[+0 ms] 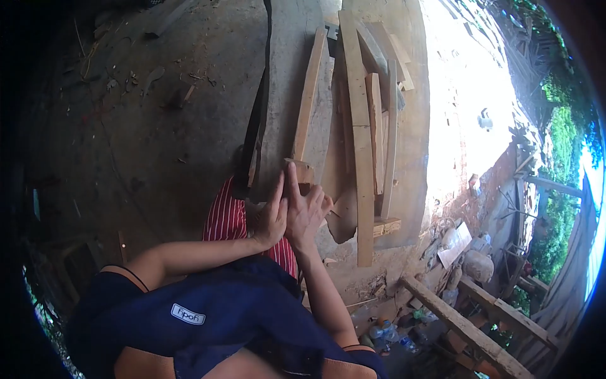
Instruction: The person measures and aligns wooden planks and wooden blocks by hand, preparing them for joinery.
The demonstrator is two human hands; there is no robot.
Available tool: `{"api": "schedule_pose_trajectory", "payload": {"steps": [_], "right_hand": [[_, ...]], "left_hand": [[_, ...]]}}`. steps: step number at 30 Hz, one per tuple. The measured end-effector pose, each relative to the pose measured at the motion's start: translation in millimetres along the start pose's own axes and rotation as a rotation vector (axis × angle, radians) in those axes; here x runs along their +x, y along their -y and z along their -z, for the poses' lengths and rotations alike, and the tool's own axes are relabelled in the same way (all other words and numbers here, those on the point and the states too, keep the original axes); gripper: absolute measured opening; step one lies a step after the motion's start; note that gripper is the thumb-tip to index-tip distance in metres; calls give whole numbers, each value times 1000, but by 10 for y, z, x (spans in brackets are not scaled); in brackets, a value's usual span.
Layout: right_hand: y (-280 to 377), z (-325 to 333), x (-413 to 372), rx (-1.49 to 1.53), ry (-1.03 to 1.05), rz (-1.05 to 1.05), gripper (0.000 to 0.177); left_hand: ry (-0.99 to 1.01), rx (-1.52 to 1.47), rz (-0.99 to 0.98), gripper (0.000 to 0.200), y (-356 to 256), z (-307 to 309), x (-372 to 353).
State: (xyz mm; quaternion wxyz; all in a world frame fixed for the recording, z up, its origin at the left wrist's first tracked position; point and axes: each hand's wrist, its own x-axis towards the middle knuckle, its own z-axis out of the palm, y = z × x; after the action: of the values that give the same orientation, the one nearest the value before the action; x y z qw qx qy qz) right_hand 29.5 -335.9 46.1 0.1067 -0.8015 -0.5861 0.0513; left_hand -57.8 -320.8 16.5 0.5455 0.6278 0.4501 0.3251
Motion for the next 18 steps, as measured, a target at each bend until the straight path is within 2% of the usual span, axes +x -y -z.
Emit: {"api": "schedule_pose_trajectory", "payload": {"steps": [4,6,8,11,15,17,18], "right_hand": [[9,58,-173,18,64,-38,60],[21,60,16,-124,77,4,60],[12,-5,394,-103,17,32,59],[-23,-123,1214,-119,-82,28,65],[-139,-274,2499,-142,-155,64,59],[-150,-281,3086,-161,-168,66,63],[-91,-199,3365,-155,-67,60,69]], "left_hand": [[69,-11,79,58,-112,24,-177],[-5,-18,62,58,-104,22,-12],[-39,-30,67,57,-93,34,359],[-171,-133,-68,54,-10,-45,1247],[-255,-252,-159,53,-32,-24,2602],[-270,-283,-196,55,67,-32,3353],[-275,-293,-191,56,113,-27,3695]]}}
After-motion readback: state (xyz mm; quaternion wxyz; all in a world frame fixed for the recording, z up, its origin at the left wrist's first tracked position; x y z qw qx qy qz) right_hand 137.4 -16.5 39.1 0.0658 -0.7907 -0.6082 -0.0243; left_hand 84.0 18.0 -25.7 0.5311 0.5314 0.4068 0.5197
